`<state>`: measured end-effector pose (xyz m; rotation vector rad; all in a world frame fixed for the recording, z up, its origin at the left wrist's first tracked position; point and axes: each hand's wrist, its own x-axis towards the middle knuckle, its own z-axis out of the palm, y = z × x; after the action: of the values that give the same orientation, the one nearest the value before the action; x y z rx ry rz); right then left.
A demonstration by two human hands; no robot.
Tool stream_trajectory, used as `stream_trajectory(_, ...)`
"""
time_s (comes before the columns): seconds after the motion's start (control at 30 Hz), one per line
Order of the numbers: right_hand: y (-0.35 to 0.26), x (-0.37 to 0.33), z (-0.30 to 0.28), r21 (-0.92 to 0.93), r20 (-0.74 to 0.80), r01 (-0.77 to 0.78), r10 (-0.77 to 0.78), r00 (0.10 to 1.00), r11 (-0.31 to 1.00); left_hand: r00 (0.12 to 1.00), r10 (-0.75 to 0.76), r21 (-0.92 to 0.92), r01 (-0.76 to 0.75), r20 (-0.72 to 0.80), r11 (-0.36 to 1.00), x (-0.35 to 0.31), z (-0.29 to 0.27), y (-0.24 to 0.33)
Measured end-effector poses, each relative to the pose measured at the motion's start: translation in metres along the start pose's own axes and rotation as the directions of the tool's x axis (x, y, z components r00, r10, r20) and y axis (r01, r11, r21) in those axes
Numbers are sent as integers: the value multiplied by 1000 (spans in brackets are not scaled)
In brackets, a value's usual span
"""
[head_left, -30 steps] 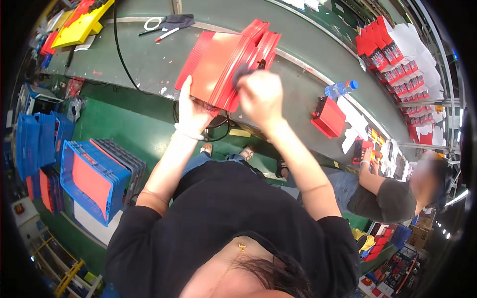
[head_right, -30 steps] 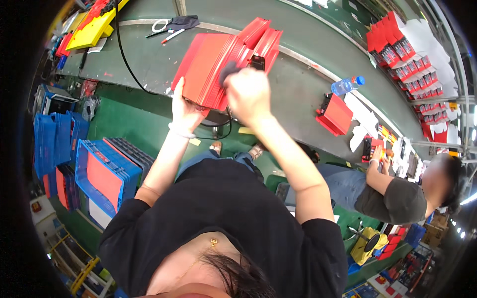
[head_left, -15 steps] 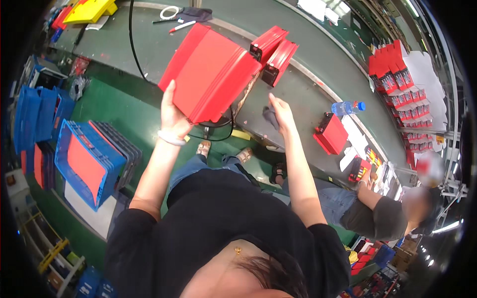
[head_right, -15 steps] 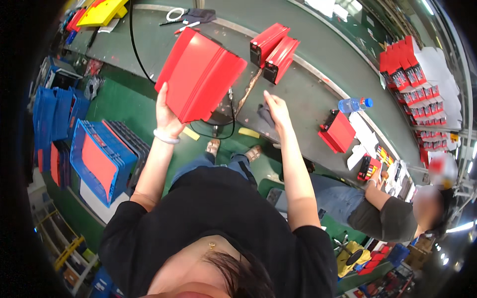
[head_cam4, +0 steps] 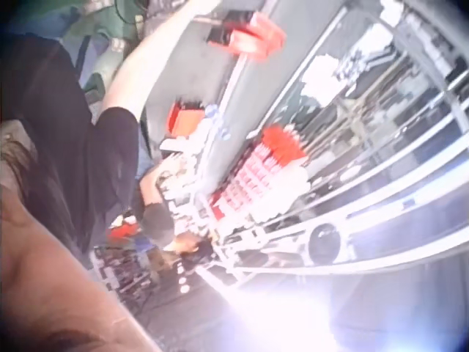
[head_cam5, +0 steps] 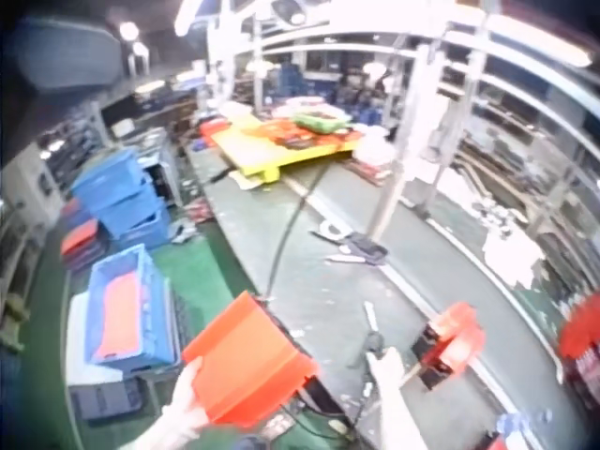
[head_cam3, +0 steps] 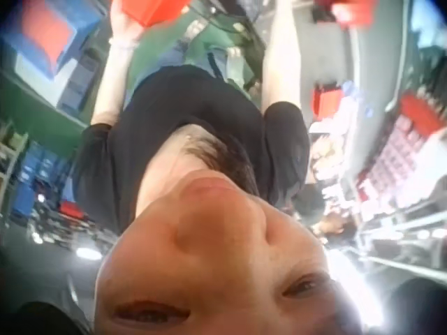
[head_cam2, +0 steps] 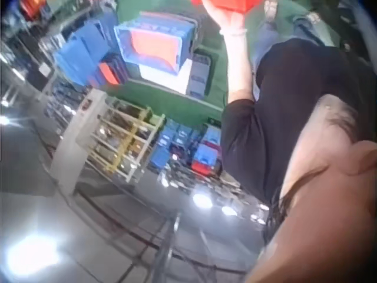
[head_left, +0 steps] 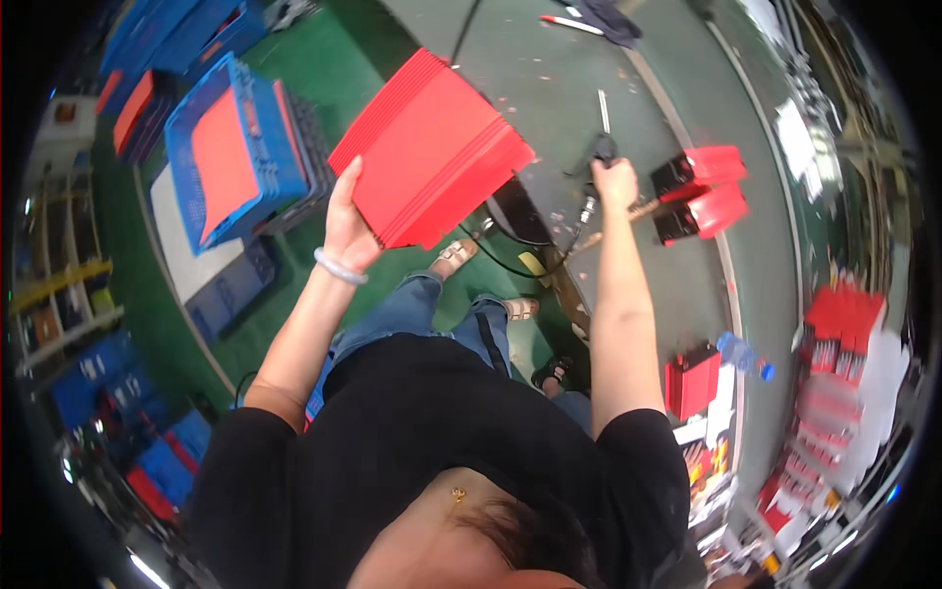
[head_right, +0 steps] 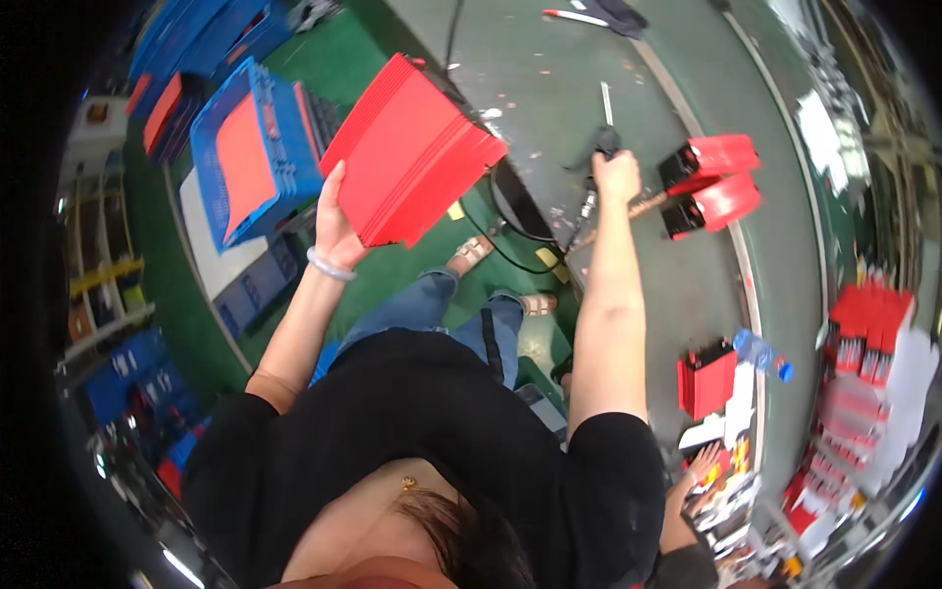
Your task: Inspecting, cleaning, and marking red electronic housings at an assembly workstation.
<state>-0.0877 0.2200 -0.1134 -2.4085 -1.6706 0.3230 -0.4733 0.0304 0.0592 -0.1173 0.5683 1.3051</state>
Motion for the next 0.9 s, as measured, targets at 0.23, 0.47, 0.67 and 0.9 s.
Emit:
stream_trajectory(0.23,-31,-24,-30,923,218,-152,-154,964,354,995,100,-34,-100,1,994,-6,-15,30)
stream_trajectory(0.47,-68,-161,-107,829,430,-529,-812,395,181,966,225,8,-226,-126,974,1,-29,56)
stream_trajectory(0.67,-93,-238,-150,760,638,-419,-695,331,498,942,306,54,-301,-139,952,1,-39,76)
stream_trajectory(0.9,-131,-229,-163,588,549,294,-639,540,754,951,276,86,-266,-142,960,0,-62,95)
